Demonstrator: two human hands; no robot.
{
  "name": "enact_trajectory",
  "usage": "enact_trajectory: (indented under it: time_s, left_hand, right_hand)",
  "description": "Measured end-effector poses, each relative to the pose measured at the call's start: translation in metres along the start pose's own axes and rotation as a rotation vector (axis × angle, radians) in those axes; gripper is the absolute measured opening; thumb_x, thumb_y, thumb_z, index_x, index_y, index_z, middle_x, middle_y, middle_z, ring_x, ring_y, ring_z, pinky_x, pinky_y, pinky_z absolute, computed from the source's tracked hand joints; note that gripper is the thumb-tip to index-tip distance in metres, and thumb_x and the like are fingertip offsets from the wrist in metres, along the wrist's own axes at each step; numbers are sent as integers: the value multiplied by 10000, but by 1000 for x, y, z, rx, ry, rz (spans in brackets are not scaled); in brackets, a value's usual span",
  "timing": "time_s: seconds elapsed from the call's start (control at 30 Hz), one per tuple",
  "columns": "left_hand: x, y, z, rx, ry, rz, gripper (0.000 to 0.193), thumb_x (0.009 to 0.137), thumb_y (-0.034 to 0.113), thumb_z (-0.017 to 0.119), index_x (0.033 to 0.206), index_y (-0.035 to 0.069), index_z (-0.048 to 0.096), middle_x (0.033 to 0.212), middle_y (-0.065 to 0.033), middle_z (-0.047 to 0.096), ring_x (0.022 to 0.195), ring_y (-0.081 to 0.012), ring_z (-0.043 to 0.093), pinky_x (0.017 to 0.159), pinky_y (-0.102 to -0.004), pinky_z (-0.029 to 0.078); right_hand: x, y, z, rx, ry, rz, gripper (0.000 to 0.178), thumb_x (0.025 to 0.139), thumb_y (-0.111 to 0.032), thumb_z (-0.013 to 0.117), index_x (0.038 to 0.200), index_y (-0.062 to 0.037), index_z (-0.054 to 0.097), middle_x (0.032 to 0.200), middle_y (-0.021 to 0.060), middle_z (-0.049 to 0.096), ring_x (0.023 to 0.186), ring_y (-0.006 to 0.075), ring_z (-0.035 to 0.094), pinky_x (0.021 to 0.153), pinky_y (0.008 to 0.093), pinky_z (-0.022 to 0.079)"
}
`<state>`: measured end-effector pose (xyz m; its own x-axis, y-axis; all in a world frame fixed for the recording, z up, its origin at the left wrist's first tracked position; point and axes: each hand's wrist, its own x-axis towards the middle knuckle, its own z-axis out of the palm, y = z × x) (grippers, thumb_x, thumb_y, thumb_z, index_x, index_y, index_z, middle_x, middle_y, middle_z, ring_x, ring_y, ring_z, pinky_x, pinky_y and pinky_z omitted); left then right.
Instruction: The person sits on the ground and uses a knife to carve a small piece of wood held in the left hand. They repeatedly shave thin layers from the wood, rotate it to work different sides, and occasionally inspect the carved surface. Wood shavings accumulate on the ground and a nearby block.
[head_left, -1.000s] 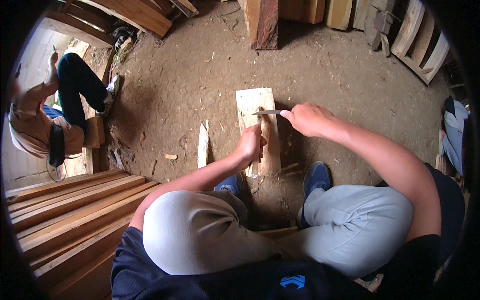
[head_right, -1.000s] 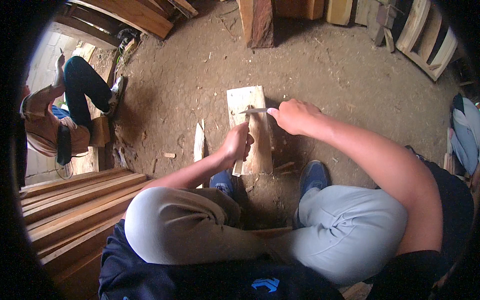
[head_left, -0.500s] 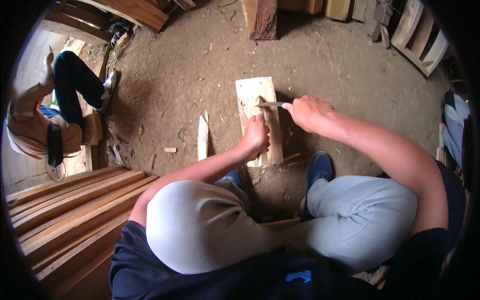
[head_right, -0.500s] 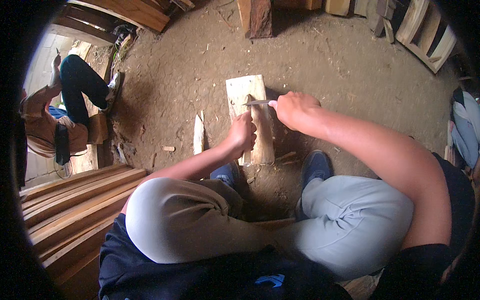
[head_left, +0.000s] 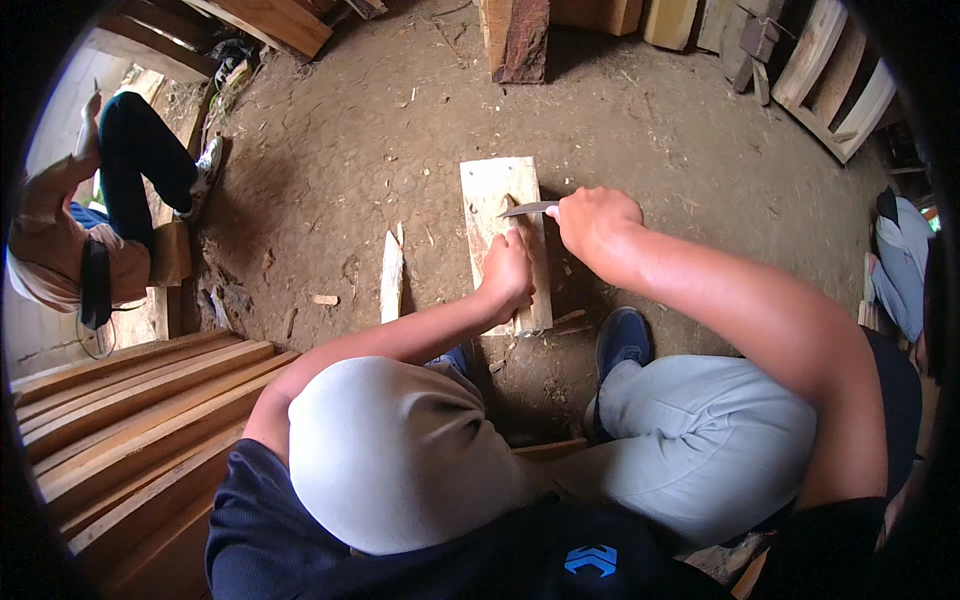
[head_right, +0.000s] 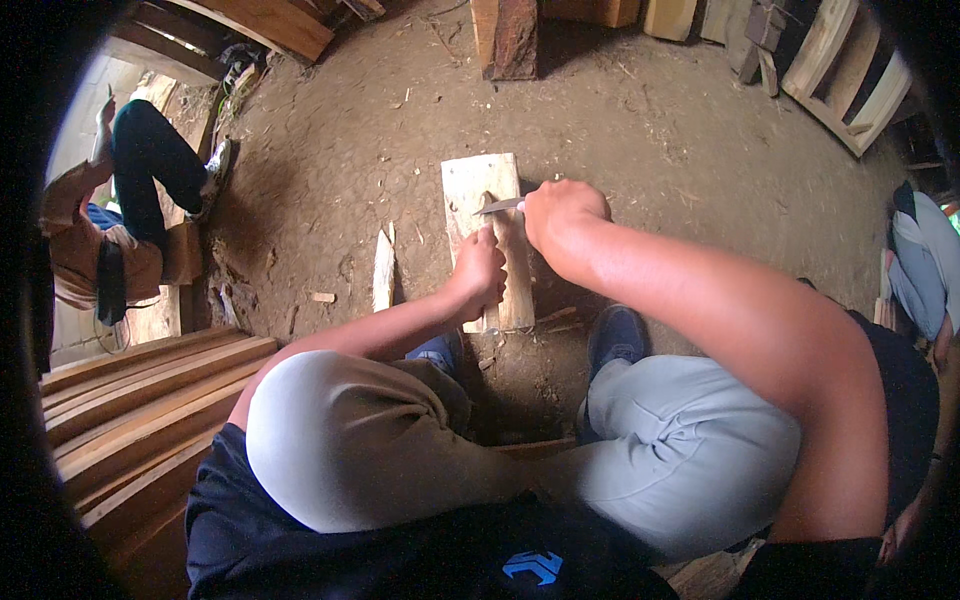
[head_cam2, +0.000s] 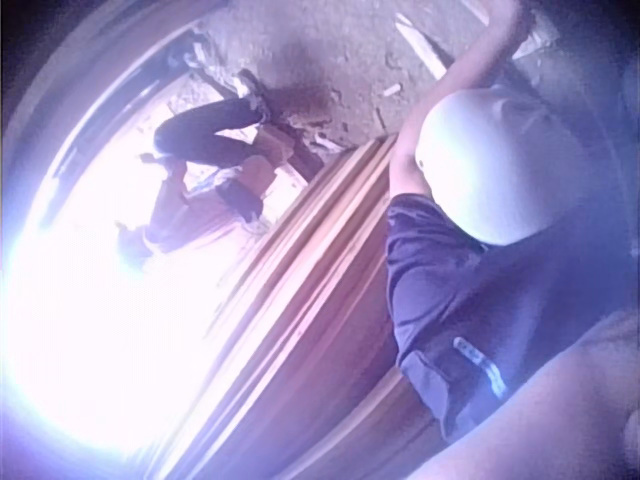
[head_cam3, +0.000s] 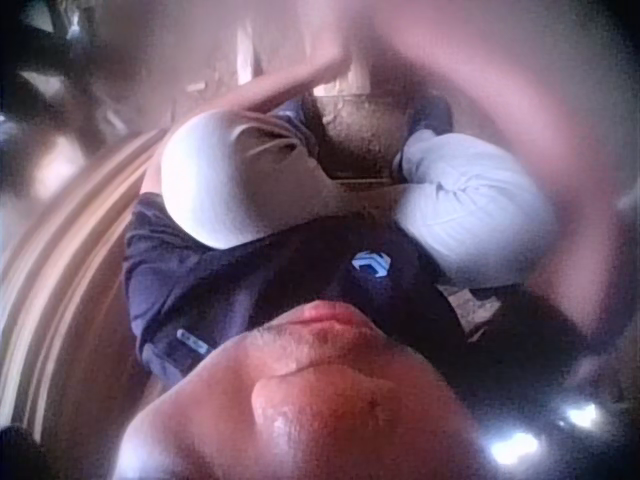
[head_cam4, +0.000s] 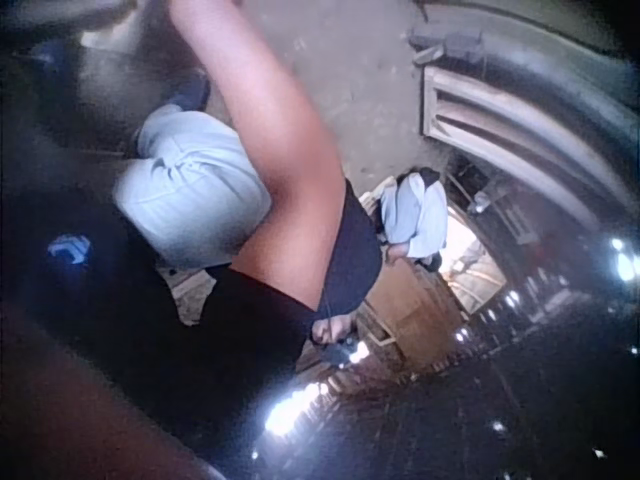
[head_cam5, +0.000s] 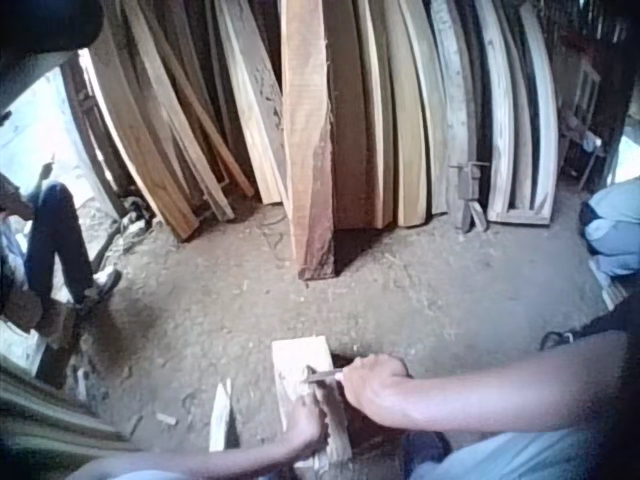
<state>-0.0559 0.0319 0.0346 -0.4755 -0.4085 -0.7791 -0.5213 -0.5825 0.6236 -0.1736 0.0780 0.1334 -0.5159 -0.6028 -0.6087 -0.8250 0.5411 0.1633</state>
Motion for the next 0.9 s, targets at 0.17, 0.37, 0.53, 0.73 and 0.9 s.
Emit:
enact_trajectory:
  time_s: [0.17,0.37,0.53,0.73,0.9]
  left_hand:
    - [5,-3,2,21,20,11,289,991,434,287,896,171,362,617,3,378,434,-153,380,373,-351,338]
    - [7,-4,5,6,33,32,310,994,437,288,918,146,365,627,-18,396,435,-165,398,377,-363,363]
    - [-6,4,6,51,51,75,425,1005,394,284,1024,-5,430,801,-173,537,536,-246,548,454,-403,452]
    - [13,-12,8,133,153,180,488,1000,364,300,1095,-80,479,1064,-343,585,934,-453,619,832,-505,481]
    - [6,-12,10,202,209,222,480,996,364,317,1107,-74,478,1038,-360,591,997,-490,586,885,-525,454]
  right_hand:
    - [6,-6,8,-81,40,-3,253,929,-154,493,1023,-83,717,1033,108,709,943,249,697,716,396,585]
    - [3,-11,-2,-21,-18,42,266,943,-194,492,1035,-77,713,1048,104,706,962,253,691,744,385,579]
    - [-8,-13,-9,31,-39,90,397,1001,-327,408,1037,-69,707,1039,114,704,976,265,684,787,381,564]
    - [-11,-26,1,-18,30,122,457,1008,-373,372,1008,-71,714,1001,139,706,948,289,689,768,394,564]
    - [-18,-33,7,-52,86,168,482,1005,-397,368,1011,-58,710,990,154,704,965,298,682,788,402,557]
